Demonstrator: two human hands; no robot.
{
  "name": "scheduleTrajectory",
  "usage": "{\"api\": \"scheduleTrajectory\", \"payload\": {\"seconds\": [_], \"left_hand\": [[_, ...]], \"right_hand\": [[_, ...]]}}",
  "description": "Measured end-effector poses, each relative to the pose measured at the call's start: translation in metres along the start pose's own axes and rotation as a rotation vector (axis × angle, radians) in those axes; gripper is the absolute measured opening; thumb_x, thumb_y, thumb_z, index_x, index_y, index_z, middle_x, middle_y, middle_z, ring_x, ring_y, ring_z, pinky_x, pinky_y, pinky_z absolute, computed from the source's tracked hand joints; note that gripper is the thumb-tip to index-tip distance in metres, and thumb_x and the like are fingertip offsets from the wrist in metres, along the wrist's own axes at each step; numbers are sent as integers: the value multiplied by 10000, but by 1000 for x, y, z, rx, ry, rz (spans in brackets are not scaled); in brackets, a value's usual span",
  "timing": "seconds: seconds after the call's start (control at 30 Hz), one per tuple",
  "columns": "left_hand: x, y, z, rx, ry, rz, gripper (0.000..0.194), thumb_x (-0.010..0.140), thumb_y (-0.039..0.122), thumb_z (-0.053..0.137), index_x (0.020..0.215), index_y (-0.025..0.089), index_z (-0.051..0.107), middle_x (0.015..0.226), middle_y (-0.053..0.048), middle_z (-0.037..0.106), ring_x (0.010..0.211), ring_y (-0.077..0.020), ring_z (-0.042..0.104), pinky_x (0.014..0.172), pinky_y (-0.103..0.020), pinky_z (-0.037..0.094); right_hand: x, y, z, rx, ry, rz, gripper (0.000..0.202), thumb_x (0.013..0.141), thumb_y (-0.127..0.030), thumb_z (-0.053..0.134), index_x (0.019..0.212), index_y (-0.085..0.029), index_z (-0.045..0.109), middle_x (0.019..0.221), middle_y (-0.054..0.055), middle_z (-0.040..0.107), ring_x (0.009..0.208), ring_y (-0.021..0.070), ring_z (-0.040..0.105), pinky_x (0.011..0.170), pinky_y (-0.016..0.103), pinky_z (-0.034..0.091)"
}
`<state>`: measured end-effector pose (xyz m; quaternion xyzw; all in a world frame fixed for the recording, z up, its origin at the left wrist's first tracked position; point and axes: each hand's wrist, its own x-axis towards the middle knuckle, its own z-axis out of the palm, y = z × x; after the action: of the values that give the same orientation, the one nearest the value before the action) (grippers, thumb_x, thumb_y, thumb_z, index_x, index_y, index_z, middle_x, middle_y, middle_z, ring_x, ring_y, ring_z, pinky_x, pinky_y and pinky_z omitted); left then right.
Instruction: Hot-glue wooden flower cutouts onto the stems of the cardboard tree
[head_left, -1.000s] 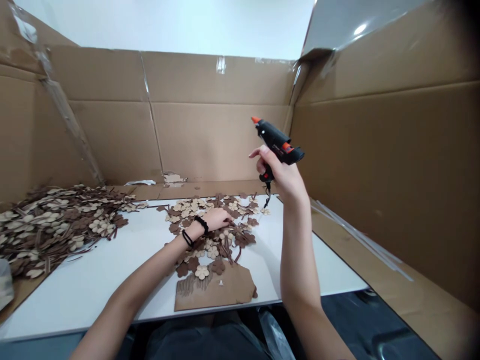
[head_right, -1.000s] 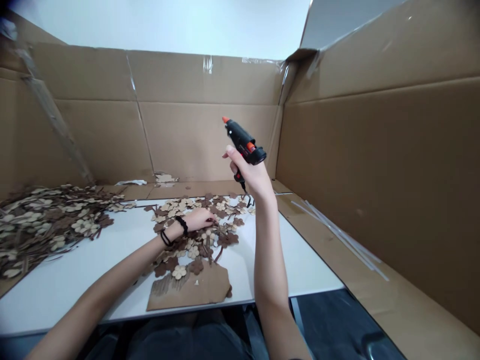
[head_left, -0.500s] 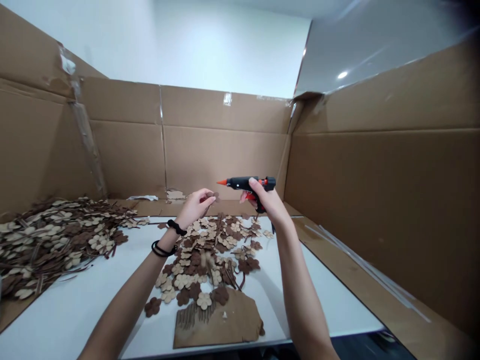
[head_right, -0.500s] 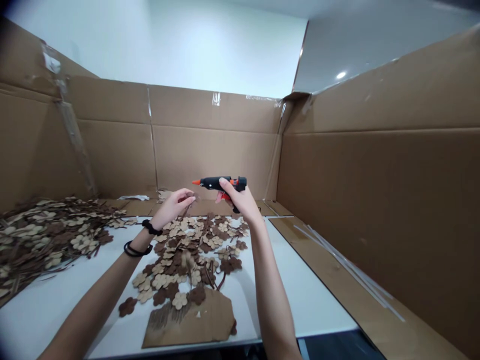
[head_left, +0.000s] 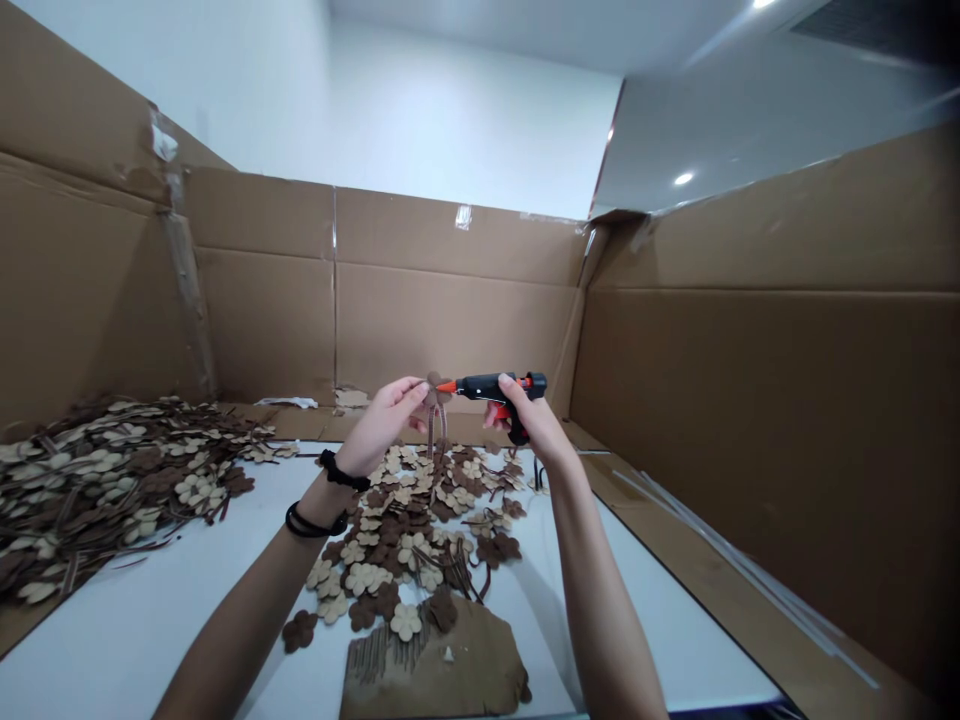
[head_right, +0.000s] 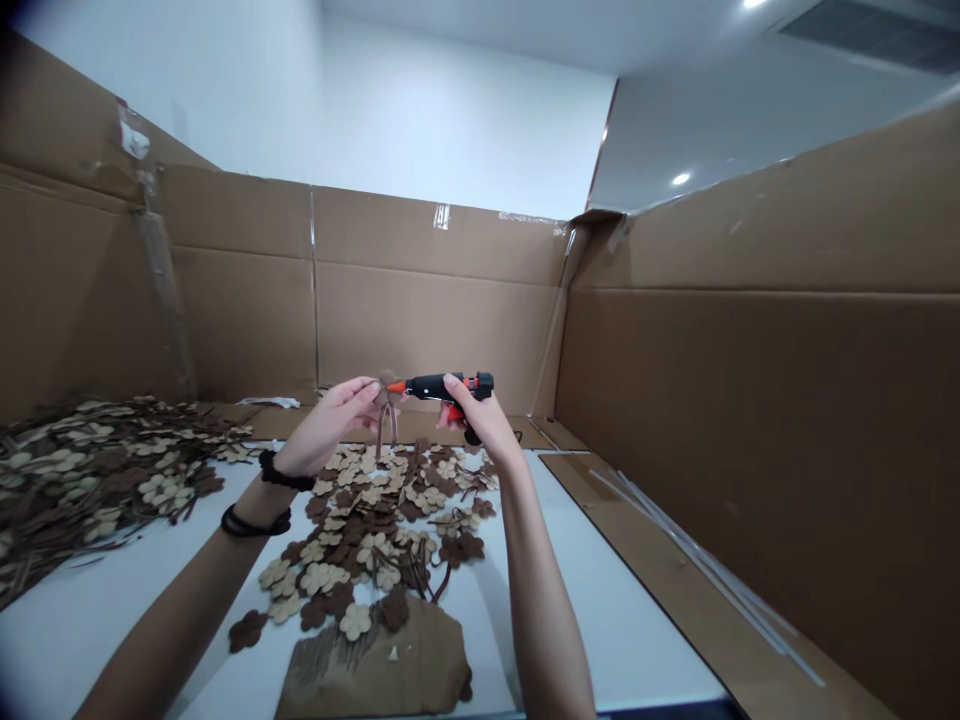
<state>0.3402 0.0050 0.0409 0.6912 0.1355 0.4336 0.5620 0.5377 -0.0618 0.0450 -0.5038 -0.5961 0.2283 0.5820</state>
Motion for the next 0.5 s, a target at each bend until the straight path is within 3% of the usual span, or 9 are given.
{"api": "scheduleTrajectory", "payload": {"seconds": [0.5], "left_hand": [[-3, 5, 3, 86, 62, 13, 285, 875, 370, 518, 934, 112, 623, 945, -103, 678, 752, -133, 610, 588, -212, 459]], "right_hand": [[1, 1, -1, -111, 62, -65, 561, 817, -643, 445, 491, -186, 467, 444, -7, 473, 474, 99, 422, 536, 239, 340]]}}
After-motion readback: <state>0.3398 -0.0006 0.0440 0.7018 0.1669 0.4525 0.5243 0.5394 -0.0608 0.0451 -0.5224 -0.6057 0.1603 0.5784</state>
